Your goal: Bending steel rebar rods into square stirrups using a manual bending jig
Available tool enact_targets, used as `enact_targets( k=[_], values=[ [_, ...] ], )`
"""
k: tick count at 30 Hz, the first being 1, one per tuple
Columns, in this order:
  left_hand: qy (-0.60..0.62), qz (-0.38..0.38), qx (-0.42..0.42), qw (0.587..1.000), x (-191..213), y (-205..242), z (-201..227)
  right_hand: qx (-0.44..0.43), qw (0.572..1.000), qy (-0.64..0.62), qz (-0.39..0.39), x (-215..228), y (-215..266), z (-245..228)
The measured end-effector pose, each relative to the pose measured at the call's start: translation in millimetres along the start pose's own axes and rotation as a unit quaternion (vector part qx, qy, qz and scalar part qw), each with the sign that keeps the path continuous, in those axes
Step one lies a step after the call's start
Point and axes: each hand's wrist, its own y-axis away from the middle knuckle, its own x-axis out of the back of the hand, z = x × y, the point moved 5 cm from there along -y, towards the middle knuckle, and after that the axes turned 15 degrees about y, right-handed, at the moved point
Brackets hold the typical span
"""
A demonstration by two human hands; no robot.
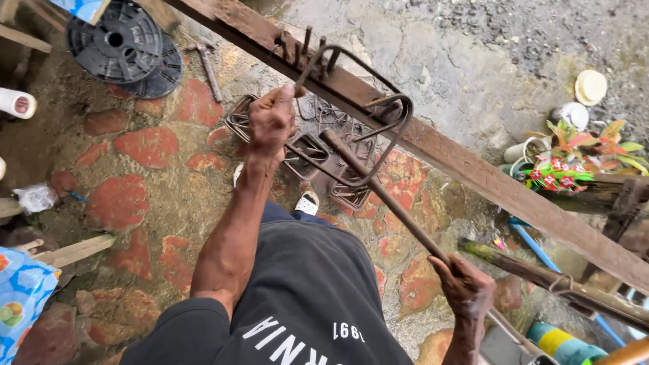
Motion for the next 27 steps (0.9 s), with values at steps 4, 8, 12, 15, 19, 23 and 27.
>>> enact_targets(
  k=[4,8,12,15,19,23,27],
  values=[
    [0.014,-0.112,-0.058,0.992,-31,14,19,-0.075,0.987,0.005,-0.14,-42,8,15],
    [-0.139,-0.201,-0.173,0.954,-76,39,42,-0.134,0.979,-0.04,-0.147,-21,-6,-4],
    [-0.164,-0.219,-0.17,0.947,-73,57,46,-0.167,0.978,-0.094,-0.076,-68,25,36],
    [-0.162,-0.242,-0.15,0.945,-74,68,58,-0.222,0.961,-0.153,-0.056,-108,57,54],
    [-0.133,-0.315,-0.135,0.93,-90,75,85,-0.263,0.948,-0.174,-0.047,-161,95,66],
    [-0.205,-0.399,-0.141,0.883,-98,90,70,-0.267,0.954,-0.133,-0.038,-166,119,59],
    [-0.484,-0.381,-0.047,0.786,-49,70,-27,-0.303,0.931,-0.145,-0.143,-166,134,48]
  ],
)
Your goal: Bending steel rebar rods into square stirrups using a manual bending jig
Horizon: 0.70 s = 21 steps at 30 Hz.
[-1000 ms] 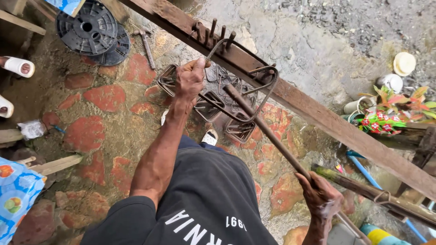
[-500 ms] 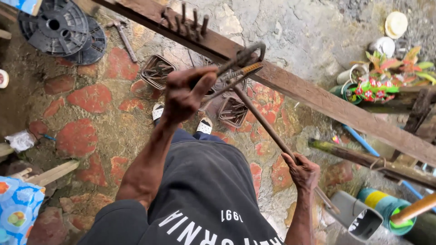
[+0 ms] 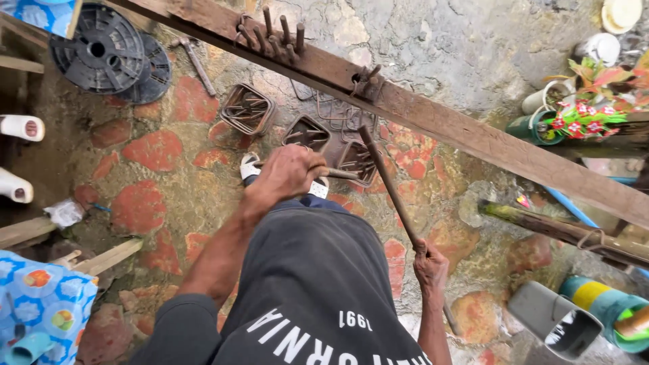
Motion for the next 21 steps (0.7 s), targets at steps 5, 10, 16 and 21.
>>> enact_targets(
  k=[5,10,16,21],
  values=[
    [-0.142,0.137,0.222,0.955,-12,18,-194,0.019,0.978,0.18,-0.099,5,9,-19],
    [0.262,0.477,0.223,0.809,33,91,-287,0.069,0.983,0.139,-0.098,21,8,-19],
    [0.648,0.411,0.163,0.62,21,147,-291,0.231,0.962,0.141,-0.017,24,-10,-56],
    [0.741,0.395,0.108,0.532,-6,175,-317,0.309,0.941,0.128,-0.056,9,-31,-86]
  ],
)
